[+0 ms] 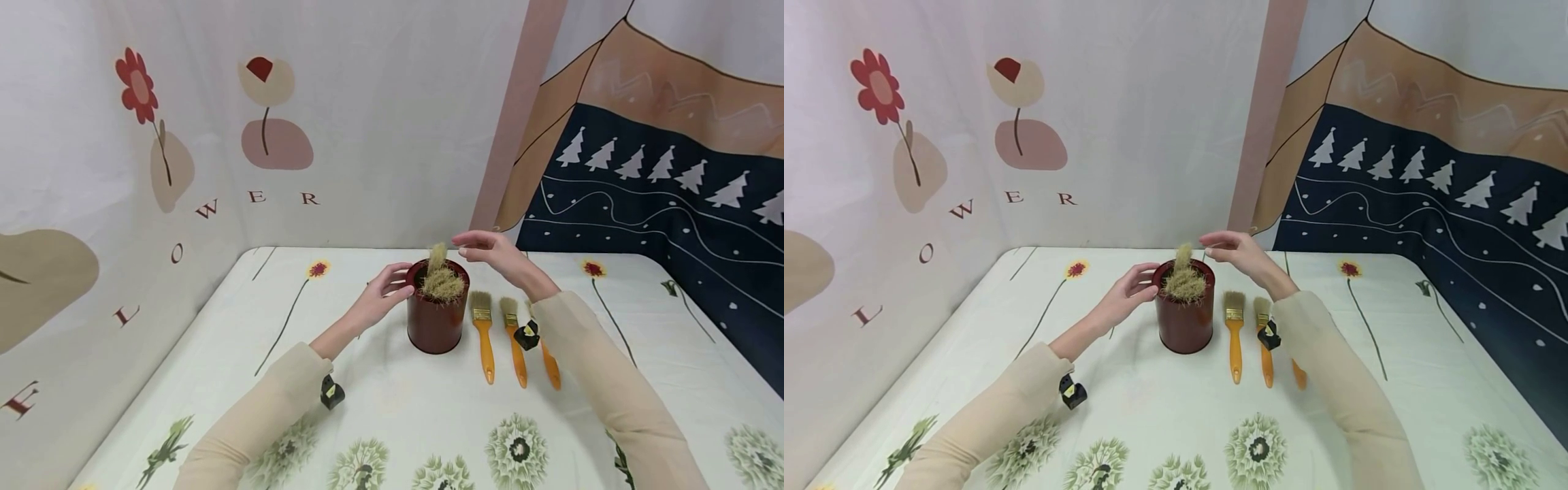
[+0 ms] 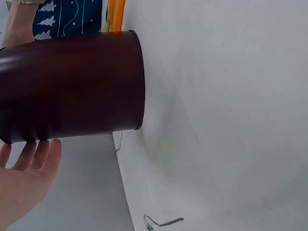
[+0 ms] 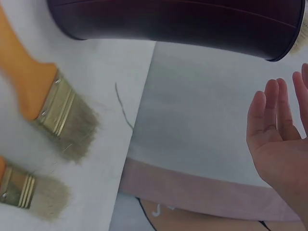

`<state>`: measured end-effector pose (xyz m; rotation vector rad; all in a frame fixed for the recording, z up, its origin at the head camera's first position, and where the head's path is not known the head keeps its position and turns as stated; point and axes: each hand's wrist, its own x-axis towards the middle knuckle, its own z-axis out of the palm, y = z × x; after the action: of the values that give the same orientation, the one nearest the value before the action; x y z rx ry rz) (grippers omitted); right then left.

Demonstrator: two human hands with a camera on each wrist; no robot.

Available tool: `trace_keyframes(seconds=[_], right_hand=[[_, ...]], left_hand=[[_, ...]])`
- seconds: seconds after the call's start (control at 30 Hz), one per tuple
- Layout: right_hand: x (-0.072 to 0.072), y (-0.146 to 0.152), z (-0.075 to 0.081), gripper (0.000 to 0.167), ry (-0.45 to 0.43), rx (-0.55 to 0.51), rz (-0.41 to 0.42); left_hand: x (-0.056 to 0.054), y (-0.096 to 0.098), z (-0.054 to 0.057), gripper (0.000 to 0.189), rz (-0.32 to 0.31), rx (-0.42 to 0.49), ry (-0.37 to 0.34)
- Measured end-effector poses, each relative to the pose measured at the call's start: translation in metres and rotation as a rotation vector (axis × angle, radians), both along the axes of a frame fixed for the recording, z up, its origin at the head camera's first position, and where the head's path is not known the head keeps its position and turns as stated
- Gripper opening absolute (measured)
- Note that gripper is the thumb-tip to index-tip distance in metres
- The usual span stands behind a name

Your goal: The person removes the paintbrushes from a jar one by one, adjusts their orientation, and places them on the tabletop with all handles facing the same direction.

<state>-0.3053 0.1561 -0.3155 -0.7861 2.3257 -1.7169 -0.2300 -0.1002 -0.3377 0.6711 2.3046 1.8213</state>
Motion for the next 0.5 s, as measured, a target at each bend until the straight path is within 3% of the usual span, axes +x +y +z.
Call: trace_keyframes(seconds=[0.2, 0.5], right_hand=[[-0.001, -0.009, 0.005, 0.037, 0.009, 0.039, 0.073], [-0.001, -0.017, 0.009, 0.04, -0.025, 0.009, 0.163]], left_hand=[[0.0, 0.0, 0.0, 0.048, 0.004, -0.007, -0.007], [0.0, 0.0, 0.001, 0.048, 0.004, -0.008, -0.01]])
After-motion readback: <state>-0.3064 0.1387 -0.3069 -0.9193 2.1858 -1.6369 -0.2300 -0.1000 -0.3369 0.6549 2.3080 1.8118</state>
